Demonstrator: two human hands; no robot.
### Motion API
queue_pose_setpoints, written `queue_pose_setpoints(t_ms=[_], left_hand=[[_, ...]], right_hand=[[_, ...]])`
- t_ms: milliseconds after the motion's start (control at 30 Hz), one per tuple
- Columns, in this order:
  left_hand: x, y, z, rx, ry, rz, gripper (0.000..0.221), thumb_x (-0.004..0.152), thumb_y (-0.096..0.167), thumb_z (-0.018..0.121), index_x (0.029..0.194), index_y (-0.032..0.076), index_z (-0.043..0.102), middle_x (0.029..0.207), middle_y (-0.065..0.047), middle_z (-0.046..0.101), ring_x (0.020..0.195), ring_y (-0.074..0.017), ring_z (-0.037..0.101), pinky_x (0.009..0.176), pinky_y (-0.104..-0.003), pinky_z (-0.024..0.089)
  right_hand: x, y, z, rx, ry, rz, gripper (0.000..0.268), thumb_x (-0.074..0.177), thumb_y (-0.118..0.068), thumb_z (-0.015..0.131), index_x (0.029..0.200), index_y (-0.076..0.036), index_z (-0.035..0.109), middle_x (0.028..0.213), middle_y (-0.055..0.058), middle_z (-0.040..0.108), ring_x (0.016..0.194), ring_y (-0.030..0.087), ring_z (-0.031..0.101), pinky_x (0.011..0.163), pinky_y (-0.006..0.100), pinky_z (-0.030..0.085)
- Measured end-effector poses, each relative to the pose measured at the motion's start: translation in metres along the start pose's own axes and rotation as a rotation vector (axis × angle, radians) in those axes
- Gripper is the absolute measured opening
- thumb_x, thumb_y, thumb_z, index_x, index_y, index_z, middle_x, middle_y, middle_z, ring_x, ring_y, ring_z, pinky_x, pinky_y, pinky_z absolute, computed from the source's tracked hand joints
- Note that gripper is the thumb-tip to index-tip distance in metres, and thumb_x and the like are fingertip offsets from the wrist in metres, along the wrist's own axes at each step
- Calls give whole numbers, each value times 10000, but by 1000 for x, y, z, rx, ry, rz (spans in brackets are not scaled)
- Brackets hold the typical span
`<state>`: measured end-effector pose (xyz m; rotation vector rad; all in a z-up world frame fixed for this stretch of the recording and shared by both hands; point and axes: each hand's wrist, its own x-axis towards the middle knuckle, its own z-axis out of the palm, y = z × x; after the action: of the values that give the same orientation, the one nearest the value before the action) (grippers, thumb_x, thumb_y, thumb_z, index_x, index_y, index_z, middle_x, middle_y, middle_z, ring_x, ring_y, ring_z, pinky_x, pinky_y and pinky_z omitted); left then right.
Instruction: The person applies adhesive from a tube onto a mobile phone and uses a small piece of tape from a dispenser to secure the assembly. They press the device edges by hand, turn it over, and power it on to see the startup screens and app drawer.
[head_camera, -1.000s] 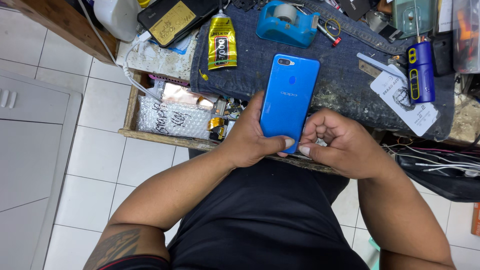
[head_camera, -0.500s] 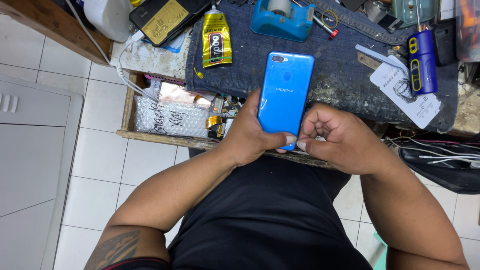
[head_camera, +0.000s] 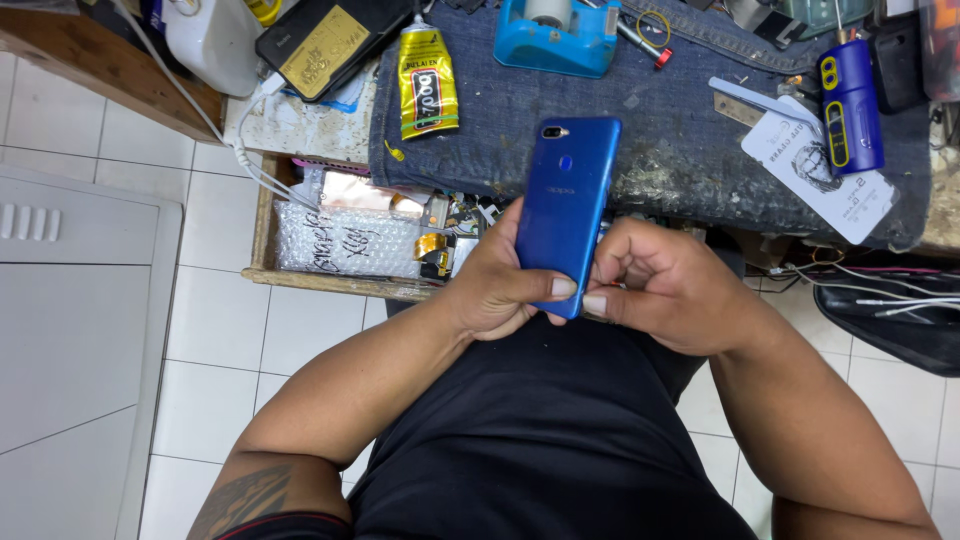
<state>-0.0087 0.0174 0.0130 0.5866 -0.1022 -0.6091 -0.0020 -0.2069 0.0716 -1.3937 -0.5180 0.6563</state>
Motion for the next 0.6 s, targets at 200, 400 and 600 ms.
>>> queue_pose_setpoints(t_ms=[200, 400, 600], left_hand=[[3, -8, -11, 12, -2, 40, 797, 843, -89, 753, 1514, 101, 369, 1171, -120, 626, 914, -208, 697, 662, -332, 618], [1, 0, -7, 348, 95, 280, 775, 884, -48, 739, 1533, 63, 331, 1305, -126, 625, 1148, -204, 665, 958, -369, 582], [-3, -3, 3, 541, 137, 392, 722, 929, -27, 695, 1532, 40, 303, 1314, -106, 614, 1216, -169, 646, 1084, -360, 546]], right_hand=[[-6, 10, 10, -228, 244, -22, 187, 953, 10, 659, 1109, -30, 564, 1036, 37, 673, 925, 83, 670, 819, 242, 567], [-18, -1, 34, -503, 537, -30, 60, 945, -53, 712, 985, -15, 688, 908, 34, 687, 742, 76, 626, 654, 223, 504], [-5, -4, 52, -610, 596, -32, 105, 917, -79, 732, 983, 1, 719, 892, 37, 706, 720, 59, 660, 633, 214, 523]])
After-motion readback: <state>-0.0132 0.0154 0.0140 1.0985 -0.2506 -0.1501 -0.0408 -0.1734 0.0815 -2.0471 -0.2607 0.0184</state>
